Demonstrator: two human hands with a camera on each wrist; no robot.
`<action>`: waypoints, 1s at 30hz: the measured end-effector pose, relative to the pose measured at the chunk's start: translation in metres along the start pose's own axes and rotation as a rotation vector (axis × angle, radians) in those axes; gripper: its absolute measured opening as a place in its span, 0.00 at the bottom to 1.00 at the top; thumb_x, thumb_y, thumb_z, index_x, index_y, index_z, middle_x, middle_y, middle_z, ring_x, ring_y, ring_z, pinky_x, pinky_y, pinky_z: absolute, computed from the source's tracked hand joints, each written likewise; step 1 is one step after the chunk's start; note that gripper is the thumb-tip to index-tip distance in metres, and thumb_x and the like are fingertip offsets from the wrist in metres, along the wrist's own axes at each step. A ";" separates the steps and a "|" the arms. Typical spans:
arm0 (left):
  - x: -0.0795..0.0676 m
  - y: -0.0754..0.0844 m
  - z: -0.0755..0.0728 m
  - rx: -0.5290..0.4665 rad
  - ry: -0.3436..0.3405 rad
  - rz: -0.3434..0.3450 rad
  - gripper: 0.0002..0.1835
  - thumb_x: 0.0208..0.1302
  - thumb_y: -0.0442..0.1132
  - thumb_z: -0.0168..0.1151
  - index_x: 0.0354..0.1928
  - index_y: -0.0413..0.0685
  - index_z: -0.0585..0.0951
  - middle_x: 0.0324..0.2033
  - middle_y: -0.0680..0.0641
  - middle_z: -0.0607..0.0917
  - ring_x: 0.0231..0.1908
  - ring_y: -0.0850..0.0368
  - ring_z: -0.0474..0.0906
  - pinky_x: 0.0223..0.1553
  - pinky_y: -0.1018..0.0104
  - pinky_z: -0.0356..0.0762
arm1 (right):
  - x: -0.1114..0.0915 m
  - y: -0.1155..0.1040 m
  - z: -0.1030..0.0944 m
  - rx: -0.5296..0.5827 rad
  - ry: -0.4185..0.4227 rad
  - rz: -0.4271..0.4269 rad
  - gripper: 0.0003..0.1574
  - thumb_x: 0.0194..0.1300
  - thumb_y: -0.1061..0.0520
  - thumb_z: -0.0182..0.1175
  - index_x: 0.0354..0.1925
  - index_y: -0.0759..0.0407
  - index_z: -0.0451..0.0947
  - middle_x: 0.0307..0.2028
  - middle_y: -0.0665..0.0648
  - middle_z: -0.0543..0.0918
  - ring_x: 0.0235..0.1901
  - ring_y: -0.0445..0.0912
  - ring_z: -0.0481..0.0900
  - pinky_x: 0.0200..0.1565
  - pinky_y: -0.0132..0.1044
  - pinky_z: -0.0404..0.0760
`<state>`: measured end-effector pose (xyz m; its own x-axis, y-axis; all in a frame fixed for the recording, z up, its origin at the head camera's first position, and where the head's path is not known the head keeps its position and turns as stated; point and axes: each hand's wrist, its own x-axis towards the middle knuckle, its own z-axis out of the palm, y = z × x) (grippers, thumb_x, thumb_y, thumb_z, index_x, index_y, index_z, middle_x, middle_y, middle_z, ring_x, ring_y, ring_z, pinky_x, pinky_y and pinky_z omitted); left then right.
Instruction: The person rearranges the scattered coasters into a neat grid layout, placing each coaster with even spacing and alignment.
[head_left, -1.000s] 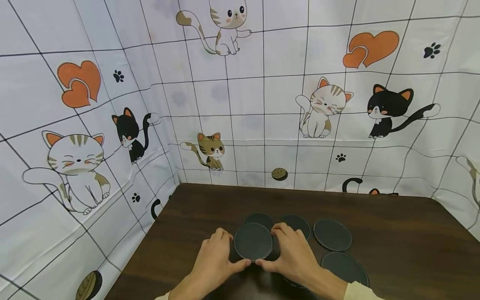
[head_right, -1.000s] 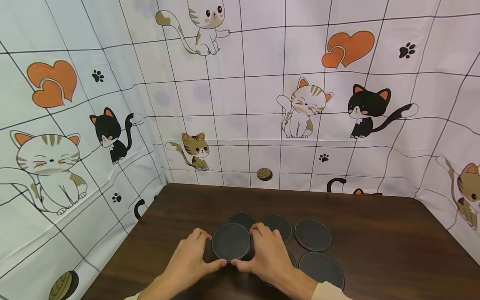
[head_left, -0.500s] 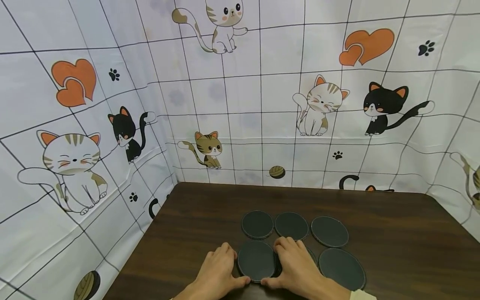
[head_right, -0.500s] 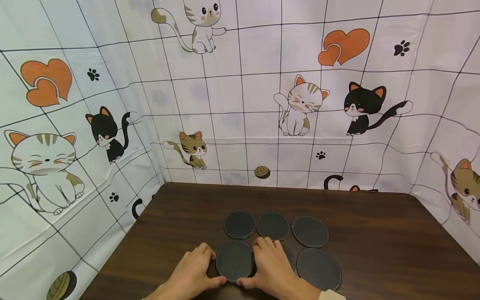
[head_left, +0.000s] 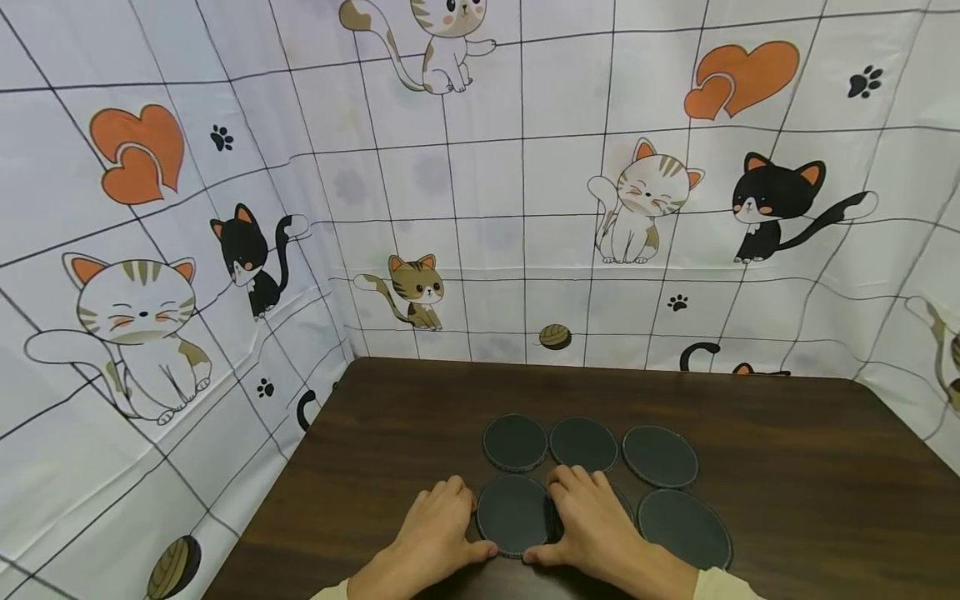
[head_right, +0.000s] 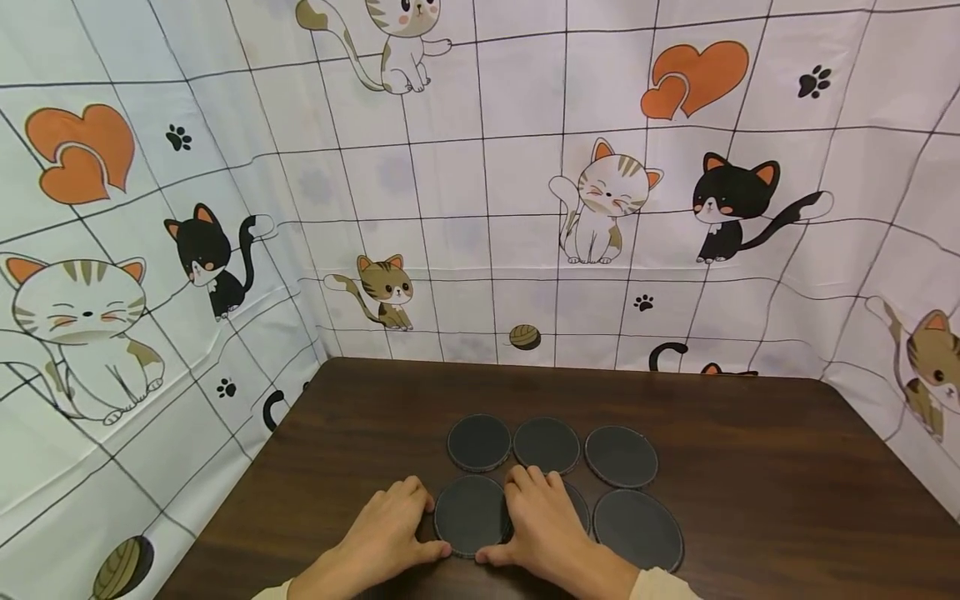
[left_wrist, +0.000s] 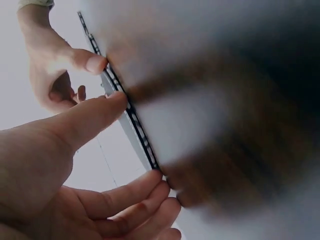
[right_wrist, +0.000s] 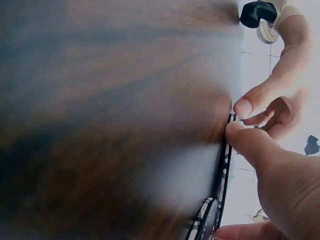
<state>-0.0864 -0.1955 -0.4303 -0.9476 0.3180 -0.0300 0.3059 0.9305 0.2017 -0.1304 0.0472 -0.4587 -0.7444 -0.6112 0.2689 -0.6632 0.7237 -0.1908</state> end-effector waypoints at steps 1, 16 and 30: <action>0.001 0.000 -0.001 0.005 0.003 0.007 0.29 0.52 0.65 0.76 0.37 0.47 0.83 0.35 0.55 0.73 0.34 0.59 0.70 0.38 0.59 0.74 | 0.000 0.000 0.000 0.002 -0.003 0.005 0.57 0.44 0.15 0.67 0.48 0.62 0.83 0.47 0.54 0.79 0.44 0.50 0.74 0.45 0.50 0.72; 0.001 -0.004 -0.004 0.022 0.020 0.021 0.31 0.48 0.65 0.78 0.40 0.46 0.85 0.33 0.55 0.74 0.34 0.59 0.73 0.38 0.59 0.75 | -0.001 0.000 0.000 0.093 -0.042 0.016 0.54 0.45 0.18 0.70 0.48 0.62 0.83 0.48 0.53 0.78 0.44 0.50 0.74 0.46 0.51 0.73; 0.003 -0.002 -0.026 -0.029 0.067 0.035 0.24 0.59 0.59 0.74 0.40 0.44 0.86 0.31 0.54 0.76 0.28 0.60 0.73 0.31 0.61 0.72 | -0.004 0.021 -0.030 0.196 0.096 0.052 0.38 0.56 0.28 0.72 0.48 0.57 0.86 0.52 0.53 0.79 0.49 0.50 0.77 0.46 0.53 0.74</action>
